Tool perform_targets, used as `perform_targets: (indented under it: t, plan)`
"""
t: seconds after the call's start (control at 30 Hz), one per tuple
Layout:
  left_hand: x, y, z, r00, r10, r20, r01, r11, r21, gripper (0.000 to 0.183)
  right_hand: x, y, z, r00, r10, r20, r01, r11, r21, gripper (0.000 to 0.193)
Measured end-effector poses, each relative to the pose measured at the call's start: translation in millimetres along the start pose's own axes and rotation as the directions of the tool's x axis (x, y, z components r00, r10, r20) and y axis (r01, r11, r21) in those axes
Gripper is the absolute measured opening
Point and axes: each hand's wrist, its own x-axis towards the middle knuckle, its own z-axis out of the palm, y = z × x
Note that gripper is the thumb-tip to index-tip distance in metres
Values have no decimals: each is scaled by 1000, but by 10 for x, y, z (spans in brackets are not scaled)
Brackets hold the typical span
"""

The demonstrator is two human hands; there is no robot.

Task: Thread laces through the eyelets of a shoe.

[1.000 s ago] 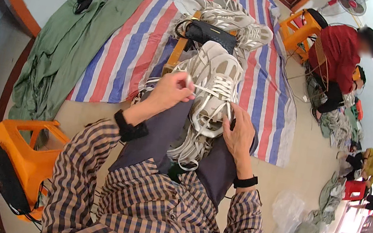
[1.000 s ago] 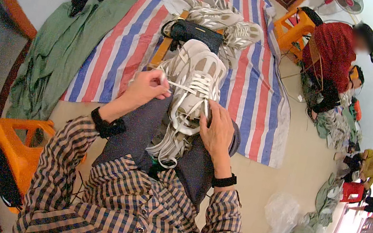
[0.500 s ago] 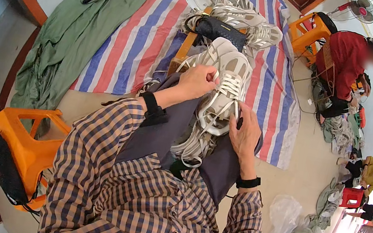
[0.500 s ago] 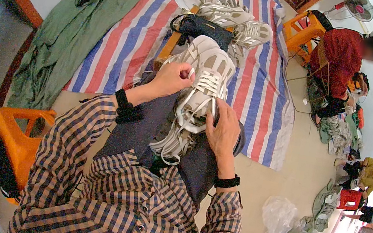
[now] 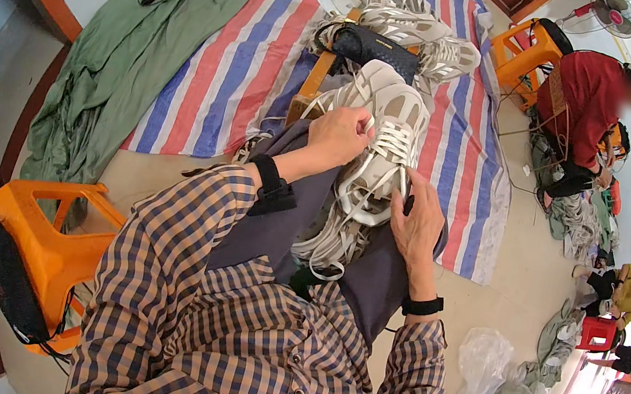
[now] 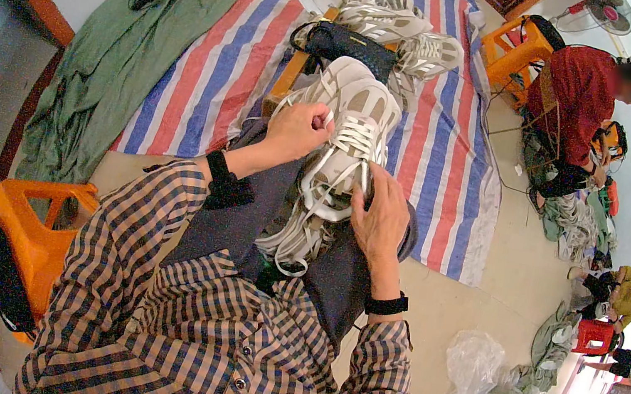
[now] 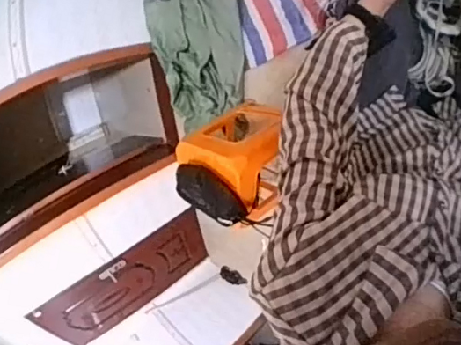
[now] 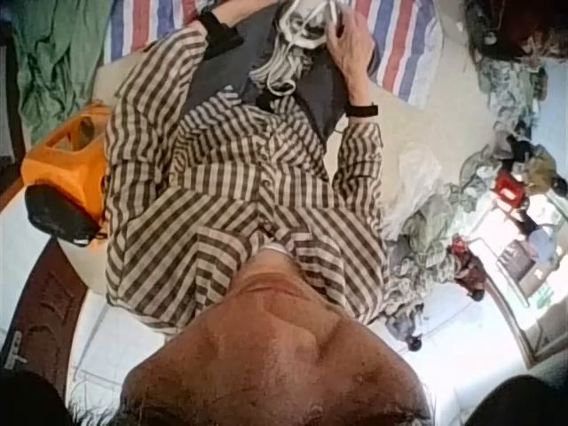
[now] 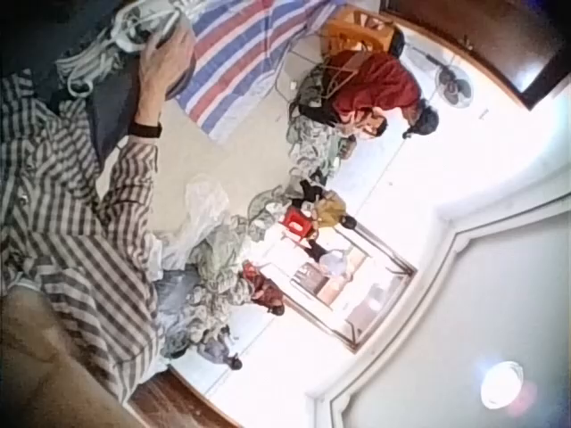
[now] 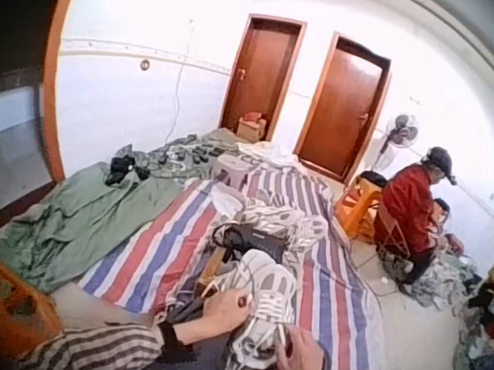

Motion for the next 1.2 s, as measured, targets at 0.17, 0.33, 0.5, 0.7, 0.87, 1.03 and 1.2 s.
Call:
perform_targets:
  t: [0.17,0.33,0.5,0.7,0.87,1.03,1.2]
  plan:
    - [-48,9,-69,993,80,84,-78,996,-34,20,-5,15,-6,1000,-8,5,8,1000,-11,39]
    - [-68,-11,-54,992,96,77,-93,995,-44,19,-10,17,13,1000,-1,5,1,1000,-9,40]
    - [-63,-14,-66,979,136,151,-135,991,-20,19,-17,44,-6,1000,10,-15,-10,1000,-16,40]
    - [-192,58,-82,952,263,157,-276,959,63,30,-18,38,-60,999,-29,-38,30,999,13,40]
    - [-230,-40,-59,943,327,66,-331,941,65,17,24,-37,-199,998,-65,12,62,981,185,36]
    - [-206,-97,-29,961,269,69,-271,962,24,13,185,-327,-125,997,-14,80,-13,943,333,34]
    - [-185,-133,17,961,268,72,-274,957,91,13,432,-327,53,986,-12,163,-11,990,142,32]
